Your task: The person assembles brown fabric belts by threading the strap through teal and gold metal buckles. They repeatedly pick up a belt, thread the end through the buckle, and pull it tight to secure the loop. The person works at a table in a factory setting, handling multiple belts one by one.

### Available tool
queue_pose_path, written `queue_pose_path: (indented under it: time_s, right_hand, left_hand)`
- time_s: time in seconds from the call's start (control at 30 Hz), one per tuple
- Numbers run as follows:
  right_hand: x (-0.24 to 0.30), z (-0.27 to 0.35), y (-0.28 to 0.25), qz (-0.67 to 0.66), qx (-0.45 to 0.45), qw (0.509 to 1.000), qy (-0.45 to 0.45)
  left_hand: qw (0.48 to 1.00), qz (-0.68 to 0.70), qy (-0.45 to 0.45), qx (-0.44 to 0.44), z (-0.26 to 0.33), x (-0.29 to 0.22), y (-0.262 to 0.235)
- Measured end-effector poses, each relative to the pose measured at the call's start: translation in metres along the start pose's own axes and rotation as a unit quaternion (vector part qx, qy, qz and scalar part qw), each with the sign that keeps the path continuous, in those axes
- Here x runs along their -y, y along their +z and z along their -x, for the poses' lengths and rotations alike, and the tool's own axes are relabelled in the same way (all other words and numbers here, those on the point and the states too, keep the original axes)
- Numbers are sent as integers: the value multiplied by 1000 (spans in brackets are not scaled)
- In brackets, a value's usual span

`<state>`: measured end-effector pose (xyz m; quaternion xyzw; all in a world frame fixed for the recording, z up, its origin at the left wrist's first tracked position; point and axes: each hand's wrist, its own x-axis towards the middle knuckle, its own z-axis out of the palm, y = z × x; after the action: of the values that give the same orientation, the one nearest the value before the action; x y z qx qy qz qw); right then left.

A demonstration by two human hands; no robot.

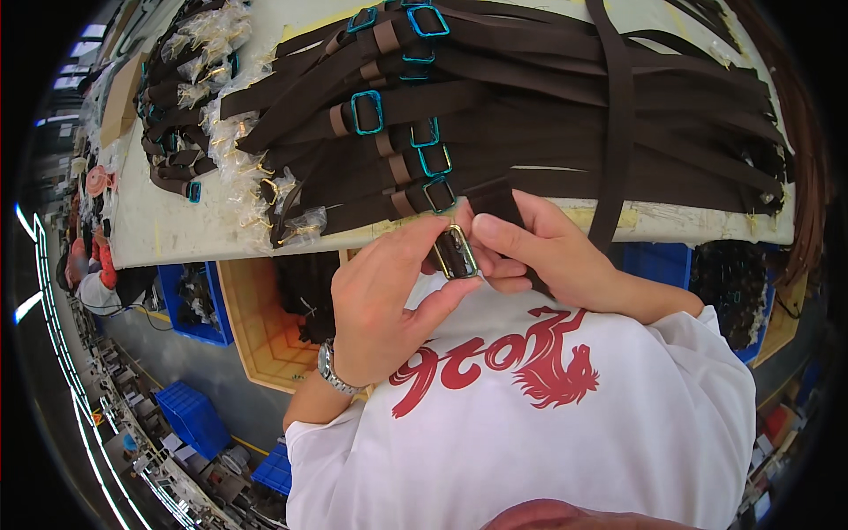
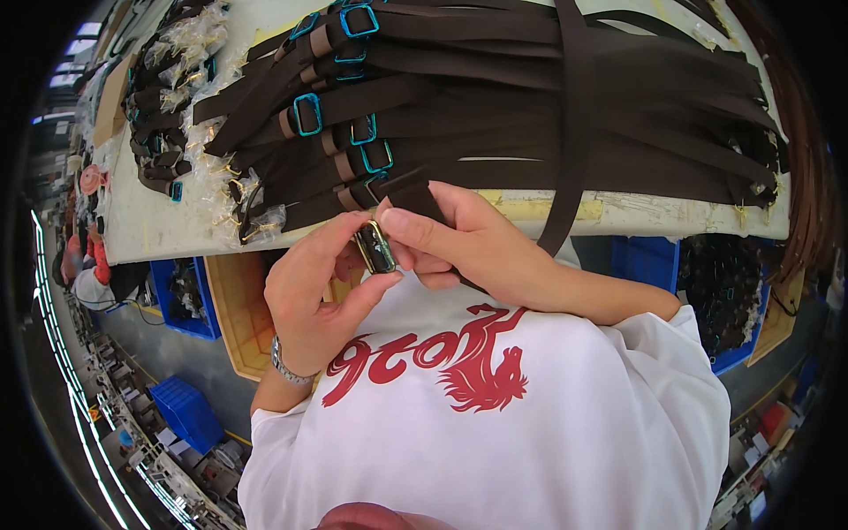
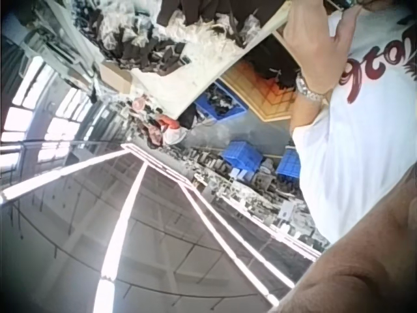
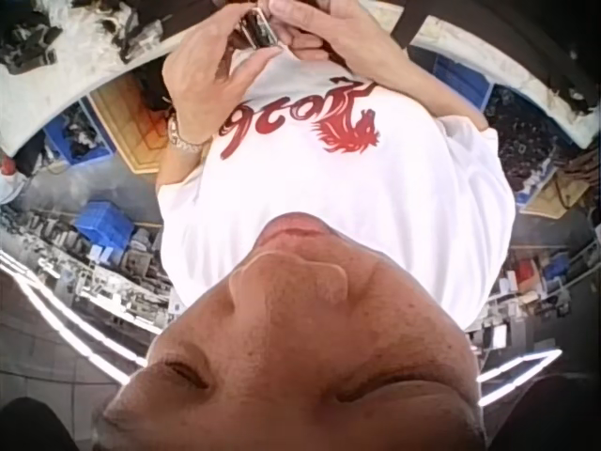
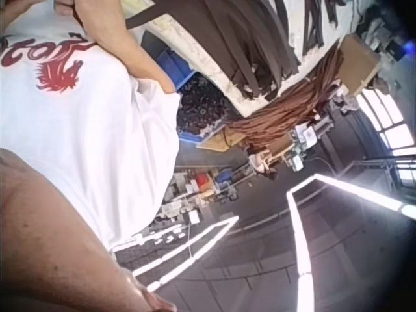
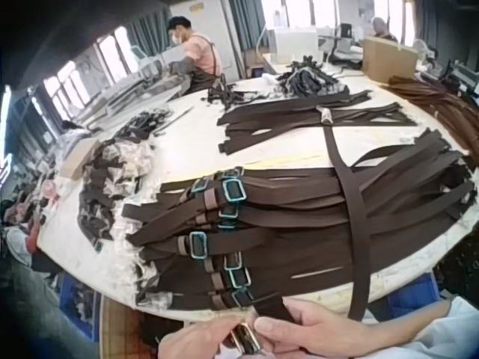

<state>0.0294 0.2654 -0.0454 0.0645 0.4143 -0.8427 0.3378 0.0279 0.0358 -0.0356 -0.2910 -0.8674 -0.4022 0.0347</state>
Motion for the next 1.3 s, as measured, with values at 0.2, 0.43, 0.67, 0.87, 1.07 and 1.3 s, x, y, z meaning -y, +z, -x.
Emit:
queue_pose_path:
  time_s: [0.2, 0.43, 0.67, 0.87, 1.07, 1.3]
  right_hand:
    - [-2, 15, -17, 66, 40, 996, -35]
    - [12, 27, -11, 62, 113, 987, 97]
    - [4, 31, -10, 24, 109, 987, 117]
    - [6, 28, -10, 35, 123, 979, 156]
    - [6, 28, -11, 141, 152, 956, 208]
    - [15, 16, -12, 149, 138, 940, 273]
  left_hand:
    - [1000, 8, -2, 6, -1, 3, -14]
    - [996, 78, -7, 43, -1, -3, -6]
    - [987, 135, -50, 76, 4, -1, -5]
    - [977, 175, -66, 107, 9, 0, -5]
    - [970, 156, 0, 185, 10, -1, -10]
    - [971, 125, -23, 203, 15, 3, -13]
